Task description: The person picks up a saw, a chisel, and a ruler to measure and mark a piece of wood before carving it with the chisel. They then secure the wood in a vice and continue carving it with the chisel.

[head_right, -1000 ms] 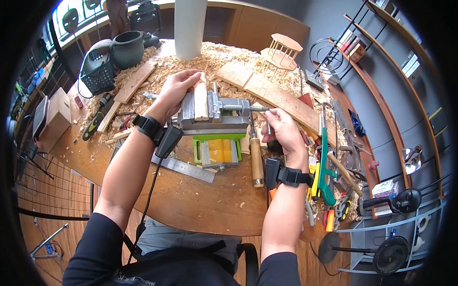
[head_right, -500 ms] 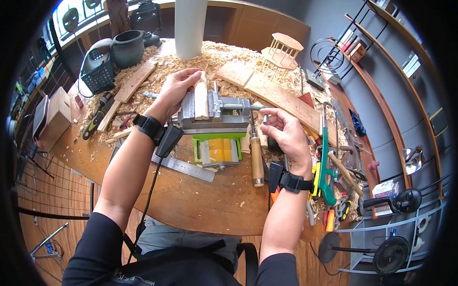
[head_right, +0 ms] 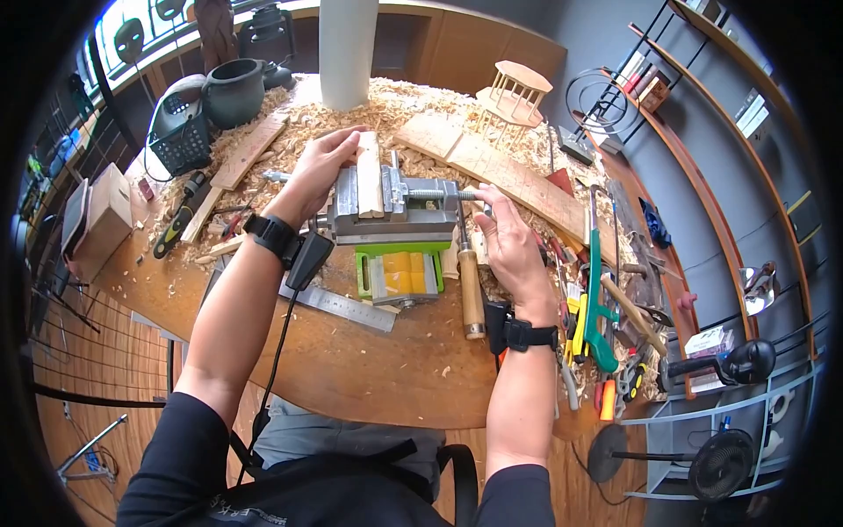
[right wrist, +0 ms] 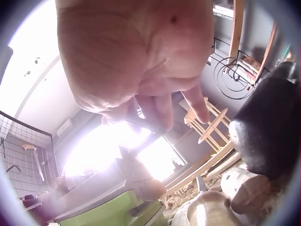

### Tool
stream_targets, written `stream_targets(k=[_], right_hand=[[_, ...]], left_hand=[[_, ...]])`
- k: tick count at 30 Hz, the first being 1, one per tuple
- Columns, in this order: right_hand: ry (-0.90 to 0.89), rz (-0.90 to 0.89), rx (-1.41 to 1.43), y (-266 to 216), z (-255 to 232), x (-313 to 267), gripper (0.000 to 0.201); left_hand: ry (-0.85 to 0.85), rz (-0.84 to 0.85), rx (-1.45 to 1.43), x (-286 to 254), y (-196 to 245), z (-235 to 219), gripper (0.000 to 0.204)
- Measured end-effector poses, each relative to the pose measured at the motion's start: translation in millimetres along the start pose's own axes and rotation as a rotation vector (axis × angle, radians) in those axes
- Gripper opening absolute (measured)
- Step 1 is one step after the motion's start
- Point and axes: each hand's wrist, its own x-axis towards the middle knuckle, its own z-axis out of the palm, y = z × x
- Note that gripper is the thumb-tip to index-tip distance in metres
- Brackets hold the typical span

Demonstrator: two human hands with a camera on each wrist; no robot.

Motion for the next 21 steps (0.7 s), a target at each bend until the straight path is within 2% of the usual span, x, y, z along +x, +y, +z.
stream_targets(k=[4,6,7,11,14,15,17,20,21], right_hand=[[0.068,-0.013,-0.001,-4.2,2.3,-1.3,0.027],[0.097,-0.029,-0.028,-0.8,4.1,0.1,0.026],[0.123,-0.042,-0.054,-0.1,4.7,-0.2,0.026],[0.126,0.037,-0.053,-4.4,5.7,0.5,0.026],[0.186,-0.013,-0.066,1.6,9.7,1.4,0.027],[0.21,-0.029,-0.09,2.4,11.5,2.5,0.027],[0.253,-0.024,-0.124,2.6,14.4,4.6,0.033],[0.303,0.012,-0.098,9.3,19.9,8.1,0.04],[0.283,0.071,-0.102,7.7,17.8,7.5,0.042]], left_hand=[[0.088,0.031,0.21,-27.0,6.9,-12.0,0.044],[0.126,0.118,0.563,-43.8,6.3,-20.4,0.042],[0.15,0.11,0.691,-53.9,3.2,-17.1,0.038],[0.288,0.364,0.75,-65.5,-25.5,-8.3,0.026],[0.383,0.296,0.794,-61.9,-44.9,-2.6,0.024],[0.376,0.301,0.788,-62.0,-39.9,-0.5,0.024],[0.345,0.193,0.793,-65.3,-31.5,1.2,0.022],[0.287,0.28,0.828,-61.0,-39.1,-8.1,0.026],[0.28,0.261,0.809,-60.2,-38.9,-7.7,0.025]])
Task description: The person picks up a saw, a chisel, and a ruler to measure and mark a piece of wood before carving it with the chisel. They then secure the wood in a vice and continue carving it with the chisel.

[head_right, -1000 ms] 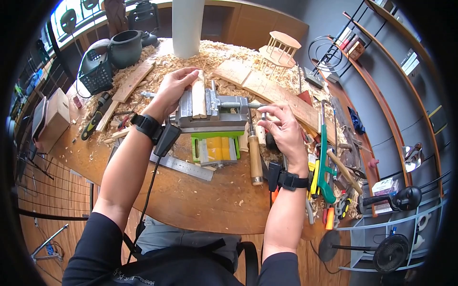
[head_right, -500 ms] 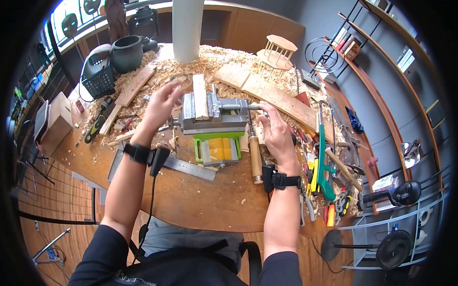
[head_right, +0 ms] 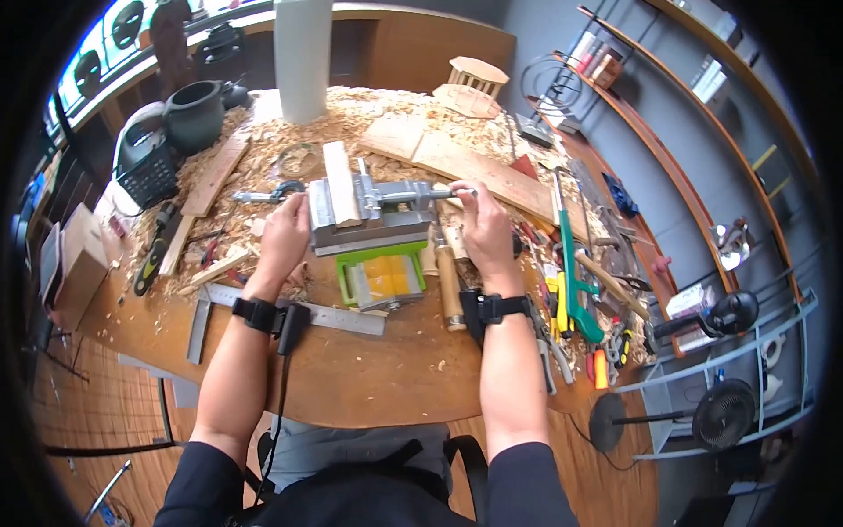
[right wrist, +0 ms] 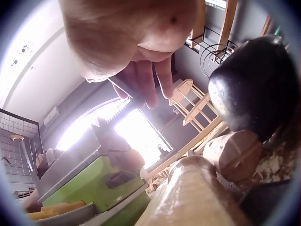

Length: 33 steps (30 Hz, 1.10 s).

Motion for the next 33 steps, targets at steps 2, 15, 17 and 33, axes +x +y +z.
stream_targets(k=[2,15,17,33], right_hand=[[0.03,-0.019,0.013,3.4,1.6,2.5,0.042],[-0.055,0.263,0.348,-7.2,-5.8,7.5,0.057],[-0.029,0.269,0.344,-9.3,-4.2,2.7,0.057],[-0.019,0.121,-0.155,-0.9,14.9,21.8,0.07]], left_hand=[[-0.017,0.016,-0.03,1.5,-2.8,1.0,0.025],[-0.033,0.08,-0.061,5.9,-12.8,-3.1,0.029],[-0.037,0.086,-0.091,7.3,-13.9,-3.6,0.028],[-0.063,0.059,-0.057,6.7,-13.2,-3.9,0.022]])
